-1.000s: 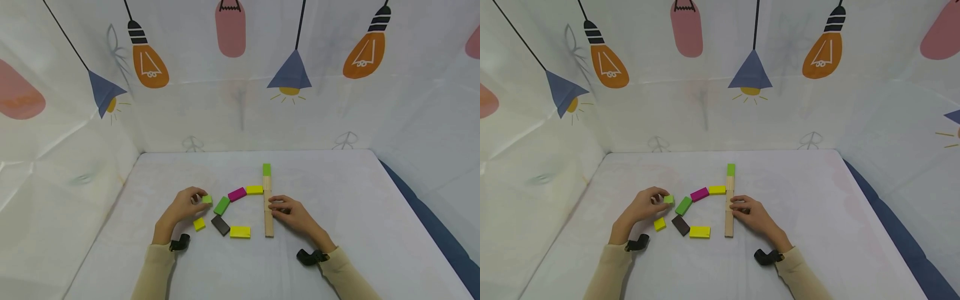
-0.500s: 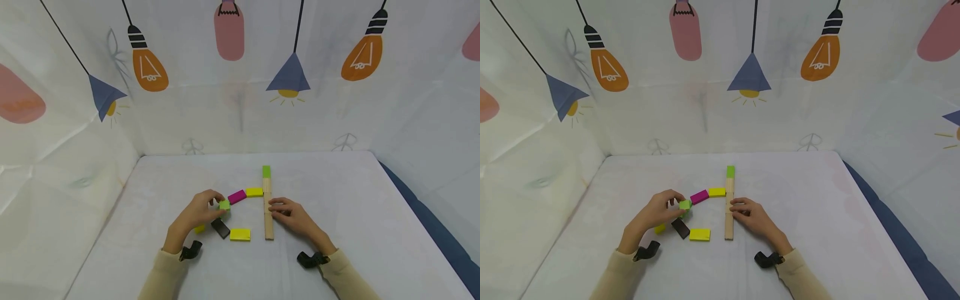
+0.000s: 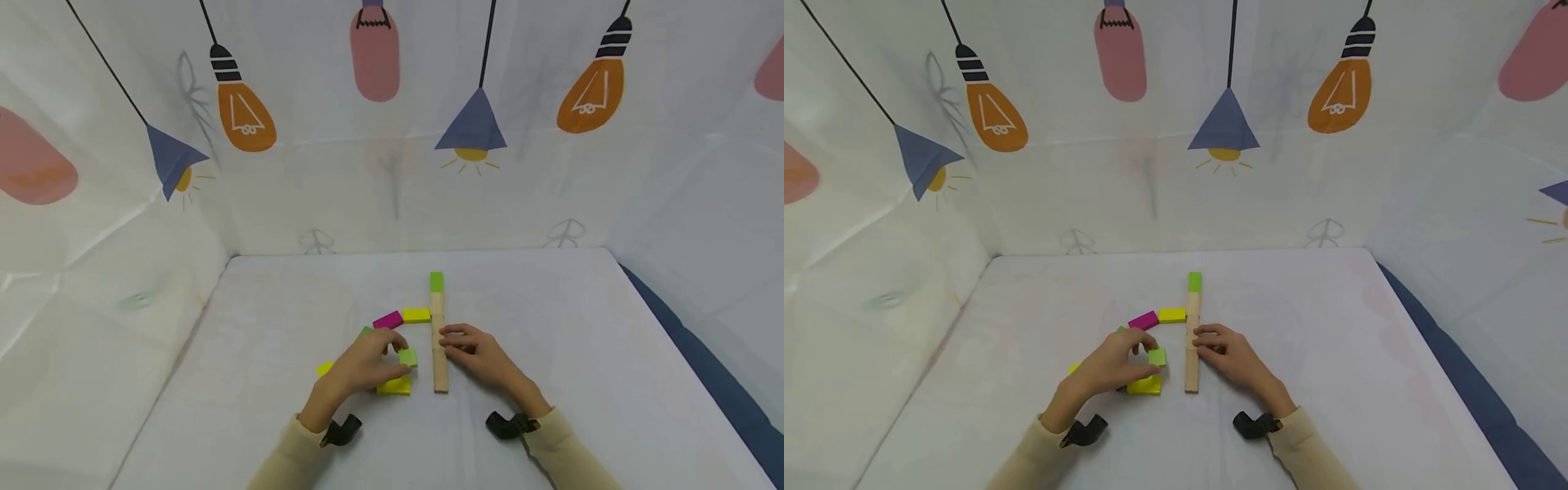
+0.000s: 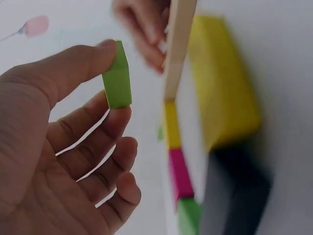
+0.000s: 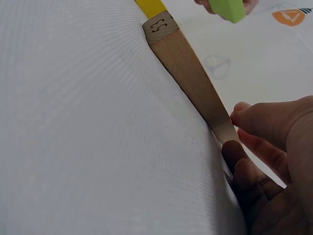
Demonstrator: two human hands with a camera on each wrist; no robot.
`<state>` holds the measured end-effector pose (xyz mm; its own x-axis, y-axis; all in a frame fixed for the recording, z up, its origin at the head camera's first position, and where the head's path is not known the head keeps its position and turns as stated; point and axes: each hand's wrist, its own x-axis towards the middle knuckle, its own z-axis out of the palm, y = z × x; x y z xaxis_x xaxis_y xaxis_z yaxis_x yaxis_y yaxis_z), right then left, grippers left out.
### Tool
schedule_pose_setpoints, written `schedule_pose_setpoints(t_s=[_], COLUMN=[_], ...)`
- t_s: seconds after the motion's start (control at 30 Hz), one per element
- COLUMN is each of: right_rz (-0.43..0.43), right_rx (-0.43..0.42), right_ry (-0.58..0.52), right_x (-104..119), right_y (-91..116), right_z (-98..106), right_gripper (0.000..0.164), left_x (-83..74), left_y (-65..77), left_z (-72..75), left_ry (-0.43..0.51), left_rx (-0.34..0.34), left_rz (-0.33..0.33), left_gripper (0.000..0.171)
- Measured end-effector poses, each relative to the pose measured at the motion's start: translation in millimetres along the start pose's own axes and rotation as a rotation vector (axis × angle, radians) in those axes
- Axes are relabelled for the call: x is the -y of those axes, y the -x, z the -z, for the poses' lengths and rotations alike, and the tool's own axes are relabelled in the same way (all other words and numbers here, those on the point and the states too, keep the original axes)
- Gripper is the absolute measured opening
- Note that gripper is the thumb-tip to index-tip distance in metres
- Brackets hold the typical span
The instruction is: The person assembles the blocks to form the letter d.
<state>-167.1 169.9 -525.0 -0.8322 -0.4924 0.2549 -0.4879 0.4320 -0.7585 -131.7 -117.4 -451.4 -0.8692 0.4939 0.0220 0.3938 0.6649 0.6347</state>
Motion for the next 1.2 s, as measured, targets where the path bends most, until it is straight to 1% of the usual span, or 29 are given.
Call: schedule_pose_setpoints(t_s=[0.13, 0.23, 0.37, 0.5, 0.6, 0.73, 1.0, 1.2], right_rz=[0.002, -0.006, -0.005, -0.006, -0.009, -0.018, -0.022, -0.025], right_rx=[-0.001, -0.005, -0.003, -0.005, 0.002, 0.008, 0.006, 0.010], right_ry=[-0.004, -0.010, -0.007, -0.007, -0.015, -0.010, -0.015, -0.018], right_x=[0.2, 1.1, 1.5, 2.4, 3.4, 3.4, 5.0, 5.6], right_y=[-2.2, -2.4, -2.3, -2.5, -2.5, -2.5, -2.4, -1.9], right_z=[-1.4, -0.1, 2.1, 3.1, 3.3, 3.3, 4.3, 3.7], right_gripper=[0.022, 0.022, 0.022, 0.023, 0.023, 0.023, 0.022, 0.023], left_x=[-6.0, -8.0, -9.6, -9.3, -8.6, -7.7, -6.6, -5.1], left_y=[-2.9, -4.9, -6.8, -7.2, -6.7, -6.2, -5.9, -4.7], left_z=[-15.3, -24.2, -33.0, -38.6, -40.3, -39.9, -36.4, -36.3], left_ry=[-0.040, -0.076, -0.129, -0.197, -0.225, -0.221, -0.221, -0.202], left_rx=[0.047, 0.069, 0.092, 0.109, 0.119, 0.136, 0.152, 0.154], left_rz=[-0.006, -0.030, -0.049, -0.043, -0.018, 0.007, -0.005, 0.020], left_gripper=[0.033, 0.034, 0.034, 0.034, 0.033, 0.033, 0.031, 0.031])
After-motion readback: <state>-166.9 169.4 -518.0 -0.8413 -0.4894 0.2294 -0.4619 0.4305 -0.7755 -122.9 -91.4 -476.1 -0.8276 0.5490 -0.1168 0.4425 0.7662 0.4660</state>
